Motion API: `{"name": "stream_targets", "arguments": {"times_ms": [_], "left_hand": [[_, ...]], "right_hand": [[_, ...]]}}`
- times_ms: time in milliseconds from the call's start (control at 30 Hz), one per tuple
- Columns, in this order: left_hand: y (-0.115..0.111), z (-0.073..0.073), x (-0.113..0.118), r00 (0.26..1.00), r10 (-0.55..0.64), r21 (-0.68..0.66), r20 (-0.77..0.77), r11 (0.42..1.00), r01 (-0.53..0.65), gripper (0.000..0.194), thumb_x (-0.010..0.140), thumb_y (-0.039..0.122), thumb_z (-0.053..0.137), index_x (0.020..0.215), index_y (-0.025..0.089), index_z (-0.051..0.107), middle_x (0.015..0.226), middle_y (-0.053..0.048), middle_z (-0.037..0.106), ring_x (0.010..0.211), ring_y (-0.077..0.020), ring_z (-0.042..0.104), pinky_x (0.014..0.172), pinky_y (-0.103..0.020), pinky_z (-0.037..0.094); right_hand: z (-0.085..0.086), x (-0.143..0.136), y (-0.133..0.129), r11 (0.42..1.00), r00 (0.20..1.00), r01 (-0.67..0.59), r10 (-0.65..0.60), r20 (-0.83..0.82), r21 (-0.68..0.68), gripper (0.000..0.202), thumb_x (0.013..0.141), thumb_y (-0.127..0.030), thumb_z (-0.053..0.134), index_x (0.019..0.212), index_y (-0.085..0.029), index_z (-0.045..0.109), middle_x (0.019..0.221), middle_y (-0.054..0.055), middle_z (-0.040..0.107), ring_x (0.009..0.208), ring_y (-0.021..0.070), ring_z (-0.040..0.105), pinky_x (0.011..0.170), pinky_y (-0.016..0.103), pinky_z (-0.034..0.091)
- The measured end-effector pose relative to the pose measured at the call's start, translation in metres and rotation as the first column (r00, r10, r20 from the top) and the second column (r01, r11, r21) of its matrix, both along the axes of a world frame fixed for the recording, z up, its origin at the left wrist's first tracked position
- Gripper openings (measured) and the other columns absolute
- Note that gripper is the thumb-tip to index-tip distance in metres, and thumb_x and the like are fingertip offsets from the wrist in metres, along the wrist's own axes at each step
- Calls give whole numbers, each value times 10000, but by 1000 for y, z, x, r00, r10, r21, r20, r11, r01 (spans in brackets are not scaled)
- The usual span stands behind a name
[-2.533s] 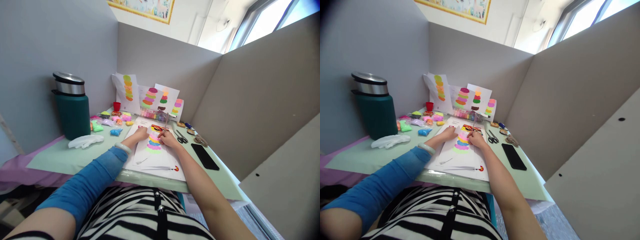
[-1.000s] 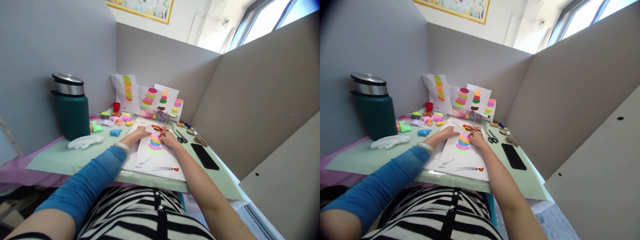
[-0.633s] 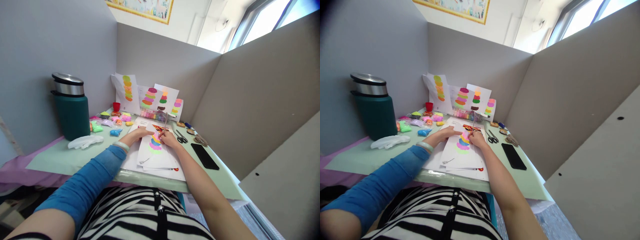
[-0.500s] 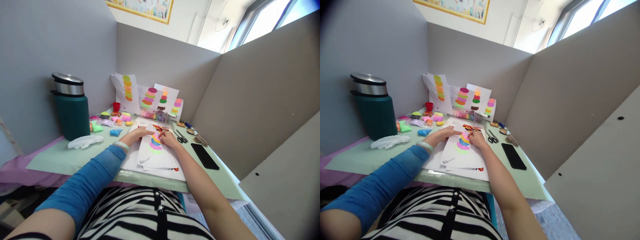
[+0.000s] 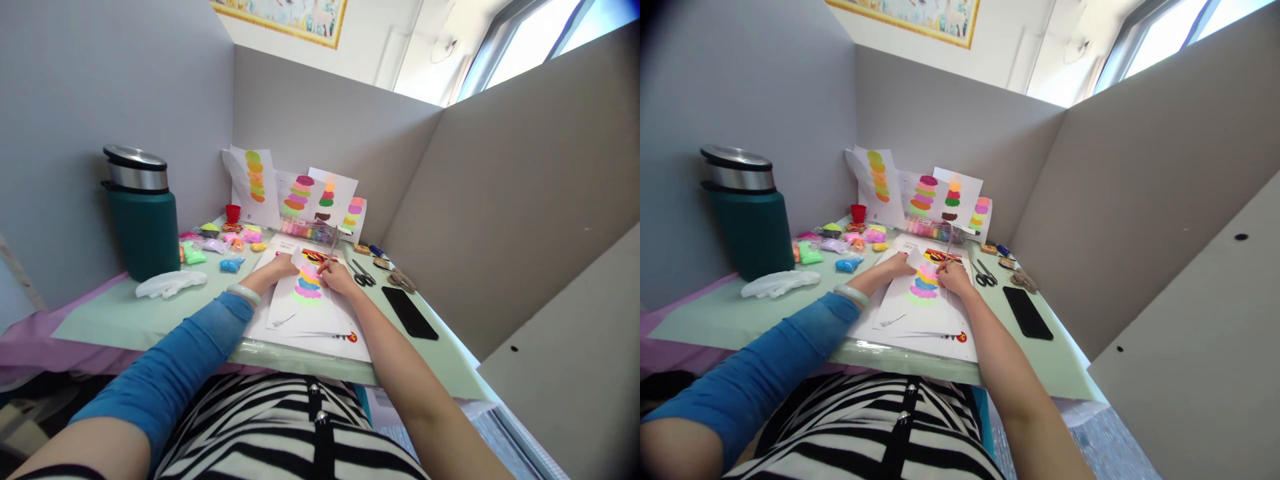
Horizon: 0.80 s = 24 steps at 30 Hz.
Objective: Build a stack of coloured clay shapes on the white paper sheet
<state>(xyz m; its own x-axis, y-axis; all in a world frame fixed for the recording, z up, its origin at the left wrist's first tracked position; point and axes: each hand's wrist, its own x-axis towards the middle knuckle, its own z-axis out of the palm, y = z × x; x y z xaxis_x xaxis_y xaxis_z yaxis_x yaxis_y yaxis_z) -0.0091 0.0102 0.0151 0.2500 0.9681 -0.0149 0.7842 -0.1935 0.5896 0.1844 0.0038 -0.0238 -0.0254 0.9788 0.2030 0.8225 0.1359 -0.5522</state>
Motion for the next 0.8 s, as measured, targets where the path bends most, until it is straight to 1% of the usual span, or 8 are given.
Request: {"name": "stream_targets", "arguments": {"times_ms": [100, 167, 300, 367, 533, 800], "left_hand": [[1, 0, 0, 1000, 1, 15, -4, 1000, -1, 405, 726, 204, 617, 1110, 79, 588, 1051, -142, 665, 965, -272, 627, 690, -263, 496], [4, -2, 0, 1000, 1, 32, -13, 999, 0, 411, 726, 200, 613, 1119, 79, 589, 1081, -157, 655, 983, -281, 620, 714, -274, 495], [11, -7, 0, 998, -2, 53, -63, 999, 5, 439, 714, 216, 619, 1135, 97, 584, 1113, -163, 644, 1012, -297, 605, 738, -293, 491], [14, -9, 1, 996, 3, 46, -86, 999, 1, 459, 699, 234, 634, 1132, 92, 581, 1135, -169, 633, 1012, -297, 605, 736, -284, 489], [16, -11, 2, 995, 12, 26, -101, 1000, -9, 499, 682, 258, 652, 1138, 77, 566, 1171, -180, 609, 1002, -277, 609, 696, -244, 474], [15, -12, 2, 997, 14, 13, -80, 1000, -13, 472, 690, 257, 642, 1118, 71, 571, 1123, -174, 631, 928, -255, 634, 644, -235, 468]], "right_hand": [[-1, 0, 1, 1000, 1000, -4, 4, -21, 18, 216, 719, -146, 431, 806, -182, 625, 561, -2, 624, 649, 149, 629, 583, 200, 404], [-2, 1, 2, 1000, 1000, -5, 6, -30, 24, 215, 726, -147, 427, 812, -181, 622, 569, -2, 625, 639, 146, 628, 588, 201, 409], [-3, 1, 3, 999, 998, 9, -6, -57, 43, 228, 738, -152, 422, 840, -175, 625, 667, 8, 658, 636, 136, 630, 614, 202, 422], [-4, 1, 4, 999, 998, 14, -11, -62, 42, 241, 741, -152, 417, 853, -171, 630, 666, 9, 655, 637, 137, 632, 624, 203, 426], [-6, 2, 5, 1000, 999, -6, 6, -40, -2, 254, 727, -149, 427, 869, -175, 636, 575, -1, 630, 660, 152, 638, 603, 203, 418], [-6, 2, 5, 1000, 999, -12, 12, -30, -9, 249, 718, -141, 430, 853, -178, 636, 614, 4, 653, 675, 147, 637, 607, 202, 416]]}}
